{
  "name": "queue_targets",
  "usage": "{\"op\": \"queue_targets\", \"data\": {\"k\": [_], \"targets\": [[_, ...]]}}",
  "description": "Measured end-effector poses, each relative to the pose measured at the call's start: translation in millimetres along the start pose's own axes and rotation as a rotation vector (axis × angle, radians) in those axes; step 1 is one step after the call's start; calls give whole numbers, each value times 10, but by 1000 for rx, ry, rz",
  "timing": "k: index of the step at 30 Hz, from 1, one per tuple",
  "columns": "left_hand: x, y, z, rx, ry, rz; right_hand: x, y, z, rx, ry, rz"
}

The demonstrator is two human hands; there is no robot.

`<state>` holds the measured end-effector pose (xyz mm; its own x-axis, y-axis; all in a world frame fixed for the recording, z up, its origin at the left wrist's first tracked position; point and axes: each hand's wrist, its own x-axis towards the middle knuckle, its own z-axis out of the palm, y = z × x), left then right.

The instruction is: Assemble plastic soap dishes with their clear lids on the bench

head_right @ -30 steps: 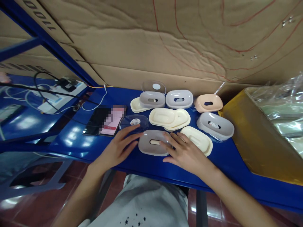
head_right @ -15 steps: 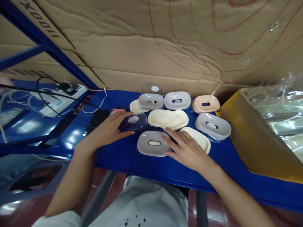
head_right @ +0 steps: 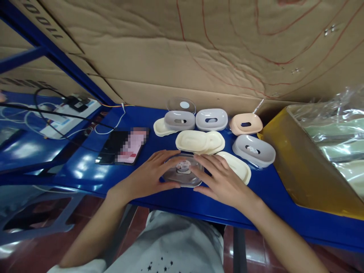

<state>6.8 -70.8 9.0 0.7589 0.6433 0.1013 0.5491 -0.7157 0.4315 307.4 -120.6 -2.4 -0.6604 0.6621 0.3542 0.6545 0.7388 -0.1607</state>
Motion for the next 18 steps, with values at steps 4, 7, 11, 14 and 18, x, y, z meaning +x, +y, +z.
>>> {"op": "queue_targets", "data": {"k": [4, 7, 11, 14, 18], "targets": [[4, 3, 36, 12, 3, 7, -7, 10, 52, -22, -38, -16], [-13, 21, 73, 58, 15, 36, 6, 3, 64, -49, -67, -17], [-38, 27, 135, 107, 55, 68, 14, -1, 63, -61, -73, -32], [-60, 20, 183, 115, 57, 74, 6, 2, 67, -59, -80, -31], [-94, 19, 253, 136, 50, 75, -6, 1, 78, -60, -98, -31]]}}
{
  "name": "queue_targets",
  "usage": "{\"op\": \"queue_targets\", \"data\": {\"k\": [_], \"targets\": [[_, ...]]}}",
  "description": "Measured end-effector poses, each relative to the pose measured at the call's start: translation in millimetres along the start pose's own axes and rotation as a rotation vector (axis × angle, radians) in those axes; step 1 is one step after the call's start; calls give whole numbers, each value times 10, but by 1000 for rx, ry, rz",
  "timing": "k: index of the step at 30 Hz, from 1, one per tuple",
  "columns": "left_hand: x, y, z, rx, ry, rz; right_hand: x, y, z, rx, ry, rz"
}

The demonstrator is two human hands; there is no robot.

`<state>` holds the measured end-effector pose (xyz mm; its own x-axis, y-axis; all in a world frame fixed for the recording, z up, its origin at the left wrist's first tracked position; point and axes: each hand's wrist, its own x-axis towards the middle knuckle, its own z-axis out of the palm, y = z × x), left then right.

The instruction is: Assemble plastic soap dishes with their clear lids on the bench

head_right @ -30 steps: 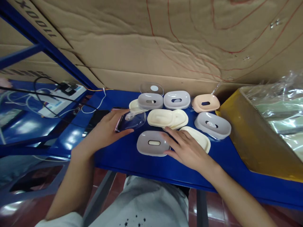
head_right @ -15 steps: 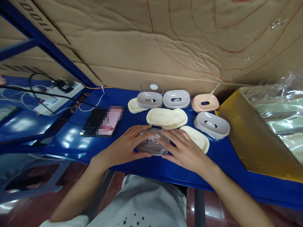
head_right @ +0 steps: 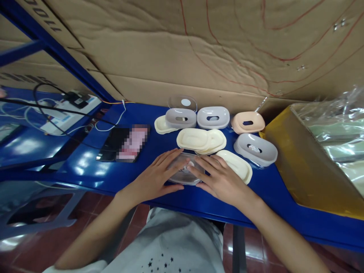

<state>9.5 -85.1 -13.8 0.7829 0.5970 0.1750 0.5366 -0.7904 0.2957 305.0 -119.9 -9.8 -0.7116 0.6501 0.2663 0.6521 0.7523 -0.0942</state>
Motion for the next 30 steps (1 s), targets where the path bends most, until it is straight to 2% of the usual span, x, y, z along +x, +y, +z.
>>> {"op": "queue_targets", "data": {"k": [6, 13, 18, 23, 30], "targets": [[-30, 35, 52, 40, 5, -22, -2, -20, 11, 20, -3, 11], [56, 30, -53, 84, -69, -42, -1, 34, -45, 39, 45, 17], [175, -11, -158, 4, -125, -37, -1, 108, -106, 11, 122, 39], [279, -103, -216, -101, -199, -72, 2, 105, -98, 34, 123, 40], [306, -99, -237, -87, -272, -98, 5, 91, -77, 31, 120, 26]]}}
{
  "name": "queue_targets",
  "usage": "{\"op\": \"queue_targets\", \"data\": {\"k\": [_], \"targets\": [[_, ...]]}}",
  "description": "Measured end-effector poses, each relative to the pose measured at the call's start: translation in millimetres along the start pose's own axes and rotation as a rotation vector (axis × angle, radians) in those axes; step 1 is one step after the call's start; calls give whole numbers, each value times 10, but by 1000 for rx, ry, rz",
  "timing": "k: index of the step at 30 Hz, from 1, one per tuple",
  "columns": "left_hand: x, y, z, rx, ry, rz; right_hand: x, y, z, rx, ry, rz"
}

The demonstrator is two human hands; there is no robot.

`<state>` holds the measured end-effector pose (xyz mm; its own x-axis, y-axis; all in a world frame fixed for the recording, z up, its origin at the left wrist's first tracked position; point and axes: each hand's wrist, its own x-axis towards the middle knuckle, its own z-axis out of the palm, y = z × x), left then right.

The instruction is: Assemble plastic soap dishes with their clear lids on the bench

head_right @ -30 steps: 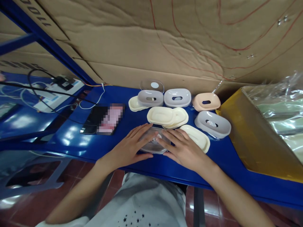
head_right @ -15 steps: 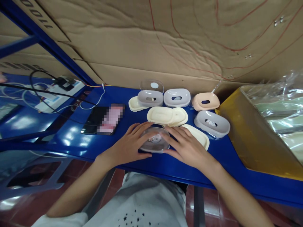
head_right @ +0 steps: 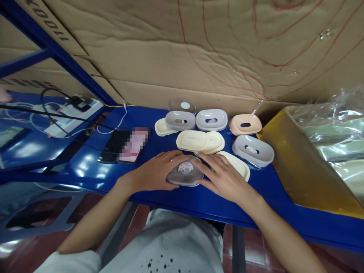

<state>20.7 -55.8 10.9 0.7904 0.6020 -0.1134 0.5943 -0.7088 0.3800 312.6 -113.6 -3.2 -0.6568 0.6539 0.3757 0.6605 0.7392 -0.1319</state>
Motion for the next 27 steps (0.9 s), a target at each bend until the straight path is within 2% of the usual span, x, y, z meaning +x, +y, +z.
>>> {"op": "queue_targets", "data": {"k": [7, 13, 18, 22, 25, 27], "targets": [[-90, -46, 55, 0, 57, -22, 0, 10, -23, -26, 35, 4], [-86, -4, 98, 43, 52, -37, 5, -12, 37, 22, 7, -3], [-115, -97, 71, 40, 130, -16, 3, 20, -62, -8, 64, 13], [-169, -258, -153, 19, 276, -90, 5, 34, -153, -52, 104, 26], [-124, -477, -396, 24, 473, -195, 16, 21, -141, -53, 104, 19], [-39, -707, -544, 29, 604, -297, 21, 13, -109, -48, 95, 12]]}}
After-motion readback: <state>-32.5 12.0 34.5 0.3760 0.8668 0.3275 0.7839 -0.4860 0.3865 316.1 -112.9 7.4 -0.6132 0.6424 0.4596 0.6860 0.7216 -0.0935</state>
